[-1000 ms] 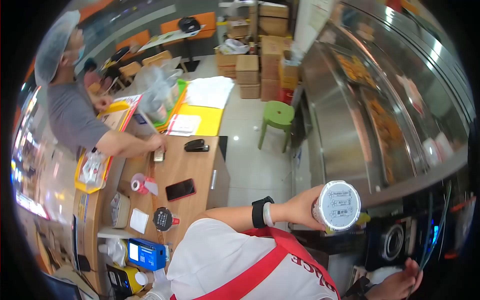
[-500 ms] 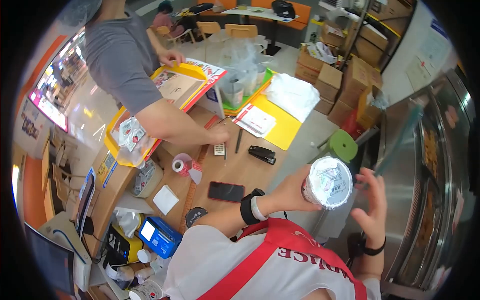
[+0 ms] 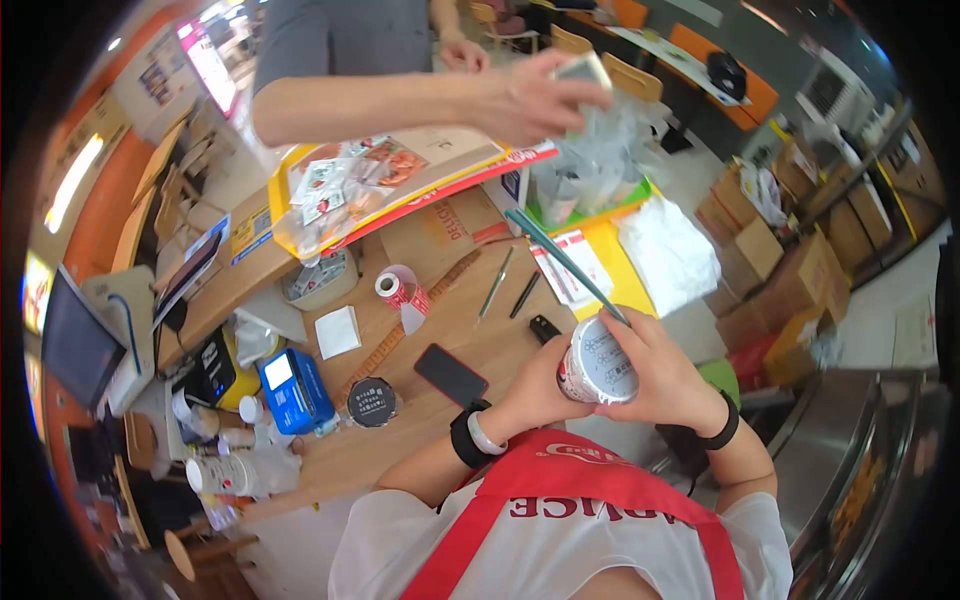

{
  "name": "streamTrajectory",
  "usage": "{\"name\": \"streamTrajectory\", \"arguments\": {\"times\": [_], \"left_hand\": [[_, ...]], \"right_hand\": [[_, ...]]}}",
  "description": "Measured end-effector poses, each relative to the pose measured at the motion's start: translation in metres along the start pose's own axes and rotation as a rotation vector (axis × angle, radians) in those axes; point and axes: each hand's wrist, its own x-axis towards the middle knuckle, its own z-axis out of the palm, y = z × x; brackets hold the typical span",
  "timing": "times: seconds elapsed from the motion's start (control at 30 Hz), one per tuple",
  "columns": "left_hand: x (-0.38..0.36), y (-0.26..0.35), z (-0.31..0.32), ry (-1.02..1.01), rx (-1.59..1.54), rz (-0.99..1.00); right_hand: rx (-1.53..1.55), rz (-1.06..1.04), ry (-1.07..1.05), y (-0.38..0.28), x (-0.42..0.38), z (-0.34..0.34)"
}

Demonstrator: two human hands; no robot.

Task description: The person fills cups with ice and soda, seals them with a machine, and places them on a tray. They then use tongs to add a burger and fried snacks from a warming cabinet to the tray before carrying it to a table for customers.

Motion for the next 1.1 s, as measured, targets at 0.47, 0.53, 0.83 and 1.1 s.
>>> {"name": "streamTrajectory", "arguments": {"times": [0.47,0.53,0.83,1.1], "left_hand": [[0.005,-0.004,-0.055,0.379,0.208,0.006],[0.001,-0.002,-0.075,0.487,0.274,-0.004],[0.045,-0.015,-0.148,0.696,0.797,0.254],[0.1,-0.043,-0.171,0.737,1.13,0.187]], "right_hand": [[0.018,-0.329,-0.021,0.046,0.124,-0.039],[-0.035,-0.33,0.034,0.042,0.156,-0.053],[0.005,-0.052,0.265,0.054,0.309,-0.083],[-0.067,0.014,0.26,0.068,0.393,-0.052]]}}
